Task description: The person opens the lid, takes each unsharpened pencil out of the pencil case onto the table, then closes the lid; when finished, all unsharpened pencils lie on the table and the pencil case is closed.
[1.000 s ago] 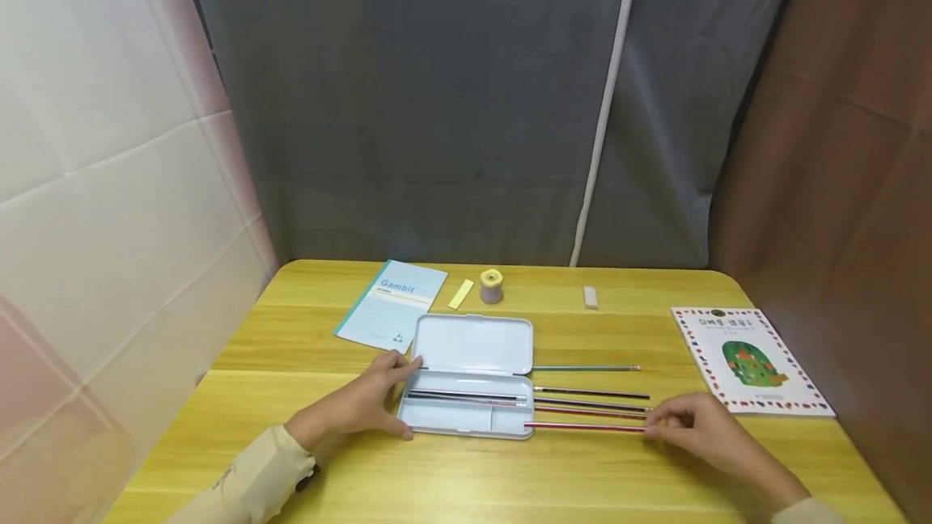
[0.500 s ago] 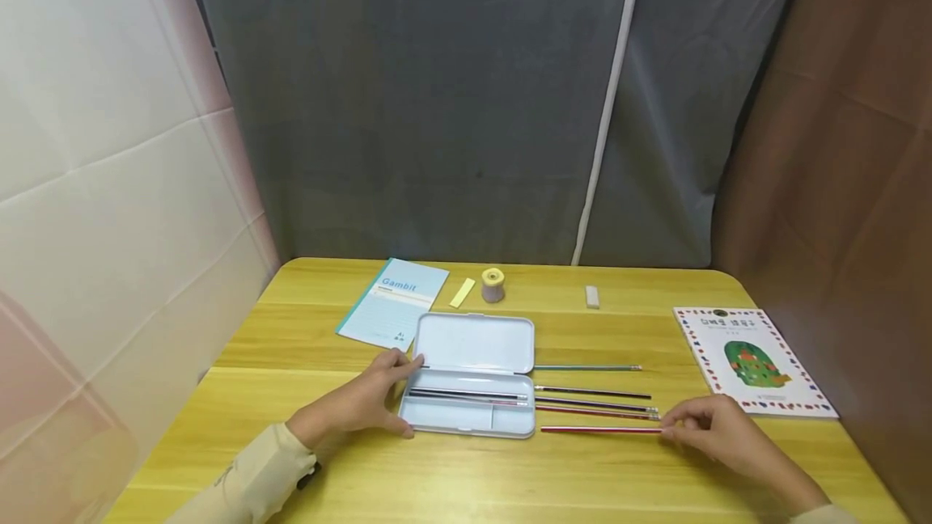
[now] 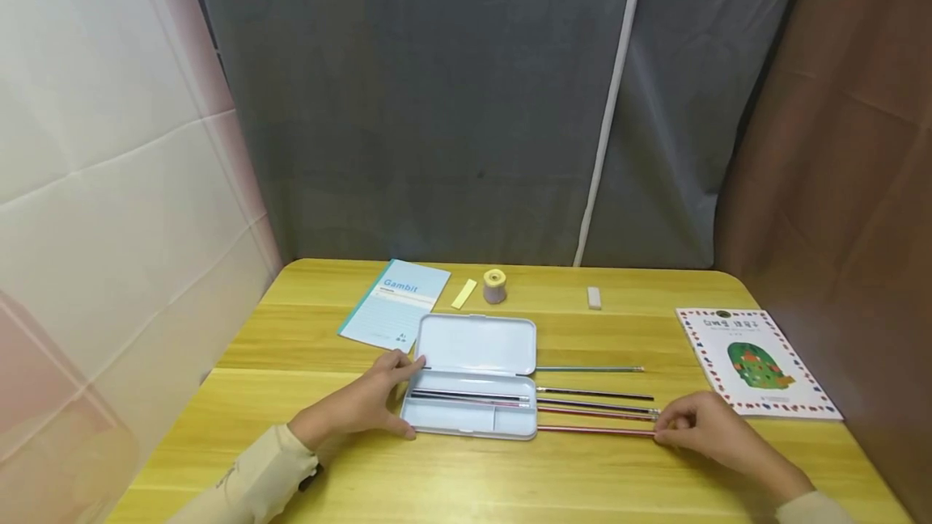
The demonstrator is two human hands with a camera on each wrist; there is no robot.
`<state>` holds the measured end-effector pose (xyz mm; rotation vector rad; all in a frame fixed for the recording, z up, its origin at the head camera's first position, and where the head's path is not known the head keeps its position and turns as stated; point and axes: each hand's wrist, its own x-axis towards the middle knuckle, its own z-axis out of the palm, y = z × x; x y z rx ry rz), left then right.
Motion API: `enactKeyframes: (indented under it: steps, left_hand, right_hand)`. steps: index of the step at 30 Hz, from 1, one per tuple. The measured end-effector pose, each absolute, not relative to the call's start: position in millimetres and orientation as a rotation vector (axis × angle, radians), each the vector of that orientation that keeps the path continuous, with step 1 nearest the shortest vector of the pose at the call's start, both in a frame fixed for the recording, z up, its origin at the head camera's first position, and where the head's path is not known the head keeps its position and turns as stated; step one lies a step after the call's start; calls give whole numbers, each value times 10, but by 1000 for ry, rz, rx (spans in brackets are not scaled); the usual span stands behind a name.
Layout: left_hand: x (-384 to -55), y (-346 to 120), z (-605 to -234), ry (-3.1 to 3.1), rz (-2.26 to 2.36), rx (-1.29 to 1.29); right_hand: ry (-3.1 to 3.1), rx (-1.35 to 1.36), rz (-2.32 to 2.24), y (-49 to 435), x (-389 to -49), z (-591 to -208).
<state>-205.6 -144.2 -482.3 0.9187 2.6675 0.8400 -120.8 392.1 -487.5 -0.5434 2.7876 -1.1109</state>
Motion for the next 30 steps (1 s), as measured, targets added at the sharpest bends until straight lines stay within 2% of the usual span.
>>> enactKeyframes:
  steps: [5, 21, 30]
  left_hand:
    - [-2060, -1437, -4819, 2668, 830, 910]
    - [-2054, -1439, -4809, 2665, 821, 904]
    - [-2054, -1442, -4805, 2667, 817, 910]
  right_hand:
    - [2802, -613, -1073, 3903, -1231, -4896]
    - [2841, -526, -1014, 3852, -1229, -4852]
    - [2911, -427, -1069, 3503, -1323, -4682]
